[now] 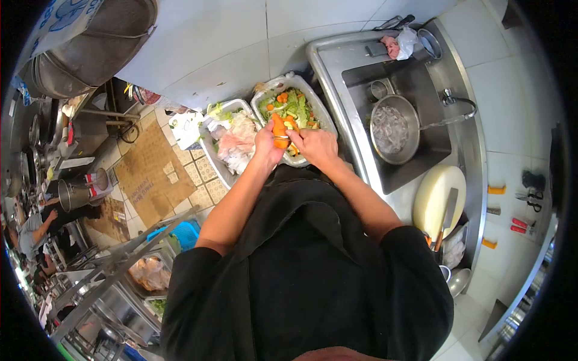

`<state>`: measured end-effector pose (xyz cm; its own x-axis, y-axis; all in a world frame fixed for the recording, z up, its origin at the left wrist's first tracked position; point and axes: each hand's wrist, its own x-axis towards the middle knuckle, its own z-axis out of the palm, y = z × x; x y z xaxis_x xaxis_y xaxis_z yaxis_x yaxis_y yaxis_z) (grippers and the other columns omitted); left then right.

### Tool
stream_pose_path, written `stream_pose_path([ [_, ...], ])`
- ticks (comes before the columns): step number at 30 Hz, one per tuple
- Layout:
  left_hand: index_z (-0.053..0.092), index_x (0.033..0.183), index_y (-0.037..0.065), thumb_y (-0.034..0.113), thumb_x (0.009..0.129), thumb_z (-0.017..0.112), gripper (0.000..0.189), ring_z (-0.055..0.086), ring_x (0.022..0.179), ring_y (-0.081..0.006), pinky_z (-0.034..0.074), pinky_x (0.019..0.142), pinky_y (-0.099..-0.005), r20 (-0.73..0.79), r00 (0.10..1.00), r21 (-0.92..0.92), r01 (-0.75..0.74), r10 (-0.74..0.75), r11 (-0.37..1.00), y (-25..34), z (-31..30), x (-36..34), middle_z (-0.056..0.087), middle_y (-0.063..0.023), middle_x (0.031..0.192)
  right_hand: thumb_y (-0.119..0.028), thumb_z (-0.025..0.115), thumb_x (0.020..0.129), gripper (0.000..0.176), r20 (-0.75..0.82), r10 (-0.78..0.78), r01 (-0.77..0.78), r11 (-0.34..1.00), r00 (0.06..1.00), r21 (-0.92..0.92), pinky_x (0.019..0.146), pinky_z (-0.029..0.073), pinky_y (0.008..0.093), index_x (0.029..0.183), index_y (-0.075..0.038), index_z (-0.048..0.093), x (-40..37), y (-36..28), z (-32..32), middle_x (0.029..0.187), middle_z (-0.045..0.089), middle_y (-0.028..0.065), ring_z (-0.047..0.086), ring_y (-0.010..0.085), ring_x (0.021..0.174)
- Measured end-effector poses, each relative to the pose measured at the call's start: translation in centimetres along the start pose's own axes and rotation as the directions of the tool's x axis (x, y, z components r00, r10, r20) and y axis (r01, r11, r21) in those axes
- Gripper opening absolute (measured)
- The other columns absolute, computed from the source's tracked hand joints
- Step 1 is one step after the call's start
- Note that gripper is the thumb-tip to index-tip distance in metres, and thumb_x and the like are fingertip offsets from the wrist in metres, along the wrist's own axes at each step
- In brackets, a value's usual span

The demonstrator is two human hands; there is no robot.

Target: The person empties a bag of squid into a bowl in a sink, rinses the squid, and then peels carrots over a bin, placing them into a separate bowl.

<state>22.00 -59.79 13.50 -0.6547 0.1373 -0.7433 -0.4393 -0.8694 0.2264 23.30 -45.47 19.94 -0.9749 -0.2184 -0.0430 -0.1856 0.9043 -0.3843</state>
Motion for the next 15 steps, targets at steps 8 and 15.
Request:
stream_pose_path([
  [8, 0.053, 0.117, 0.008, 0.035, 0.103, 0.039, 0.033, 0.059, 0.085, -0.0241, 0.050, 0.072, -0.0406, 0.047, 0.999, 0.136, 0.009, -0.016, 0.991, -0.6, -0.7, -0.8, 0.061, -0.0091, 0.096, -0.058, 0.047, 0.092, 0.061, 0.038, -0.052, 0.054, 0.997, 0.998, -0.055, 0.058, 0.051, 0.0477, 0.065, -0.007, 0.068, 1.1, 3.2, 4.1, 0.066, 0.067, 0.0149, 0.066, 0.0360, 0.062],
  [15, 0.051, 0.119, 0.006, 0.037, 0.102, 0.043, 0.036, 0.060, 0.077, -0.0229, 0.050, 0.063, -0.0363, 0.096, 0.990, 0.349, 0.061, -0.100, 0.935, -0.7, -0.1, -3.9, 0.061, -0.0100, 0.089, -0.063, 0.039, 0.093, 0.068, 0.116, 0.282, -0.274, 0.959, 0.953, -0.077, 0.075, 0.053, 0.0478, 0.085, -0.005, 0.075, 7.9, 5.3, 0.1, 0.085, 0.071, 0.0193, 0.069, 0.0364, 0.085],
])
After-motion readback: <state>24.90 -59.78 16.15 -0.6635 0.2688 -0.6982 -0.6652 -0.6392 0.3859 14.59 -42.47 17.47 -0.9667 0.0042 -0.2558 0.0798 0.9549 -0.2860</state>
